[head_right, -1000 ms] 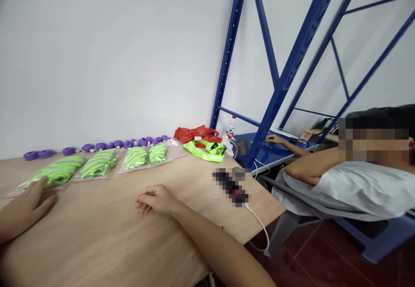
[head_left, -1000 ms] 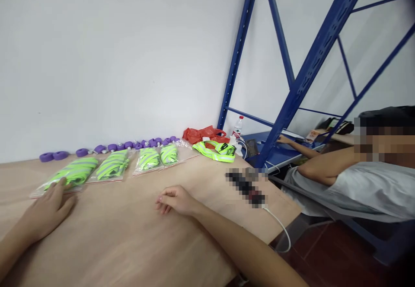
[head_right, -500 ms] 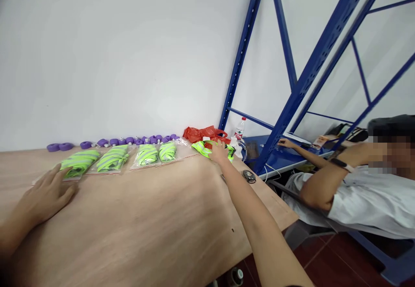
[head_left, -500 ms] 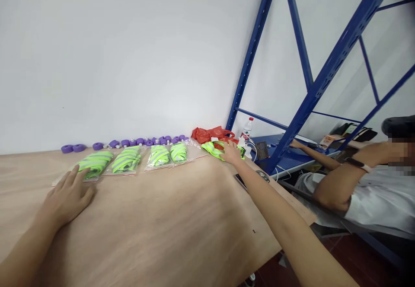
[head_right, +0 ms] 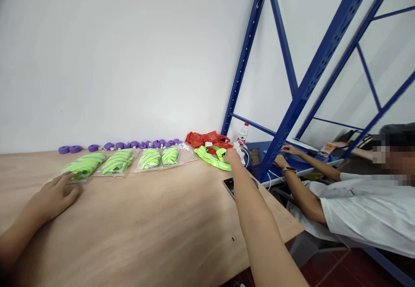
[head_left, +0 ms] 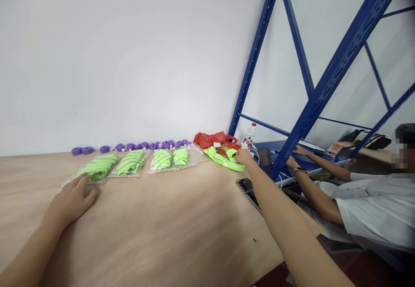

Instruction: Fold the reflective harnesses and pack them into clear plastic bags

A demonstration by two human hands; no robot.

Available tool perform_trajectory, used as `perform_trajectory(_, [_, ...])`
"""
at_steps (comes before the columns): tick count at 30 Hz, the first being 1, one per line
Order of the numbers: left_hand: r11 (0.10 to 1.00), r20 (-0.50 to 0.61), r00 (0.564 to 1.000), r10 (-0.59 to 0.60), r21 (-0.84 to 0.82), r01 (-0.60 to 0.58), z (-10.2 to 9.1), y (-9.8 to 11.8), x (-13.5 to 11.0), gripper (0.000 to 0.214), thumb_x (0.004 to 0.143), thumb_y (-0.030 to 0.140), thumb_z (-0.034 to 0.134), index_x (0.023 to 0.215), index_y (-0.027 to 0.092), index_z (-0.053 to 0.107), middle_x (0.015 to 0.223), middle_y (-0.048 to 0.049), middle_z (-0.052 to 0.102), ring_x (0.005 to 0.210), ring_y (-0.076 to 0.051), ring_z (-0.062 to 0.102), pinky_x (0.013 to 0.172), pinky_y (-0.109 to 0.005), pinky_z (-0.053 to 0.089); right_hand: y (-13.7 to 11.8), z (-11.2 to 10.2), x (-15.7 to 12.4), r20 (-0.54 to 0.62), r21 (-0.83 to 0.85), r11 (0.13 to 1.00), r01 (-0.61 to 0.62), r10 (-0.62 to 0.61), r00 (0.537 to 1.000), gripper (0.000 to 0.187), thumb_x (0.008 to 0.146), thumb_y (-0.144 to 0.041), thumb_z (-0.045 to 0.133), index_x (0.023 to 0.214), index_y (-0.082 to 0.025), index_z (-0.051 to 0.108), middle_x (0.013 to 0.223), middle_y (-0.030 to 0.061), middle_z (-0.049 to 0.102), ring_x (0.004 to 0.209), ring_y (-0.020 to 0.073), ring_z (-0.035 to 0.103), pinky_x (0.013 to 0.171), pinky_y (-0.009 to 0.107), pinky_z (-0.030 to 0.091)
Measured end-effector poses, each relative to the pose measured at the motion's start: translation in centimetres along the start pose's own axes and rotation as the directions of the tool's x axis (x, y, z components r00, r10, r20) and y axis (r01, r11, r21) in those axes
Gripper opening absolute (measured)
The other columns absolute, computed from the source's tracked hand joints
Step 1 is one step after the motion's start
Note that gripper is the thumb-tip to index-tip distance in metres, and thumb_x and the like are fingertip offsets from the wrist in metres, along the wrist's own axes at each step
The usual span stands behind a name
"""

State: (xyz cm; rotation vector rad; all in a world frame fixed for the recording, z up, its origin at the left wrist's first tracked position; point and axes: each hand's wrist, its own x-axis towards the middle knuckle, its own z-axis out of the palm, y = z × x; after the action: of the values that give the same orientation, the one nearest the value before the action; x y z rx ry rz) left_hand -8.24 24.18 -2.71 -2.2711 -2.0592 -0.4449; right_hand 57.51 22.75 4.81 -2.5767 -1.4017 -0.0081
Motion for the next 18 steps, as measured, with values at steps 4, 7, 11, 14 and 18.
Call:
perform_trajectory(4, [0.999,-0.012,1.0,-0.008,-0.044,0.007,-1.0,0.8,-0.6,0.06,0.093,0.044,0.036,0.14,0.007,0.045,0.145,-0.0226,0.052,0.128,-0.04,0.052,0.097,-0.051,0.047,0.2,-0.3,-0.6,0.004,0.074,0.997,-0.017,0.016,1.0,0.036,0.097,-0.036,0.063,0.128,-0.017,0.059,0.128,0.0101,0.062,0.108,0.0238,0.064,0.09,0.045,0.056])
perform_trajectory(7, [0.997,-0.027,0.999,-0.028,-0.07,0.026,-1.2,1.1,-0.9,0.059,0.092,0.042,0.038,0.139,0.008,0.047,0.143,-0.0217,0.054,0.127,-0.04,0.053,0.097,-0.05,0.047,-0.2,0.0,-1.3,0.011,0.135,0.989,-0.066,0.065,0.998,0.036,0.097,-0.036,0.063,0.128,-0.017,0.059,0.128,0.0099,0.062,0.108,0.0238,0.065,0.09,0.045,0.056])
perform_trajectory(11, [0.995,-0.039,0.997,-0.068,-0.073,0.065,-1.1,1.1,-0.9,0.06,0.09,0.043,0.041,0.14,0.009,0.047,0.144,-0.0214,0.054,0.128,-0.04,0.053,0.096,-0.049,0.048,-0.7,-0.3,-2.0,0.028,0.221,0.967,-0.125,0.122,0.992,0.034,0.097,-0.036,0.063,0.126,-0.018,0.06,0.127,0.0097,0.063,0.107,0.0231,0.065,0.09,0.044,0.057])
perform_trajectory(14, [0.996,-0.046,0.997,-0.056,-0.071,0.052,-1.0,1.0,-0.8,0.059,0.09,0.043,0.041,0.139,0.01,0.047,0.142,-0.0207,0.056,0.128,-0.039,0.053,0.096,-0.048,0.048,-1.0,-1.9,-2.3,0.0,0.287,0.95,-0.124,0.13,0.992,0.034,0.097,-0.036,0.063,0.126,-0.018,0.061,0.127,0.0095,0.063,0.108,0.0232,0.065,0.09,0.044,0.056])
perform_trajectory(18, [0.997,-0.027,0.999,-0.03,-0.07,0.028,-1.0,0.7,-0.7,0.058,0.091,0.043,0.04,0.137,0.009,0.048,0.144,-0.0215,0.054,0.128,-0.039,0.053,0.096,-0.048,0.047,-1.7,-5.5,-2.6,-0.096,0.402,0.913,-0.069,0.117,0.988,0.033,0.096,-0.035,0.063,0.125,-0.017,0.061,0.126,0.0094,0.063,0.108,0.0234,0.065,0.09,0.044,0.056])
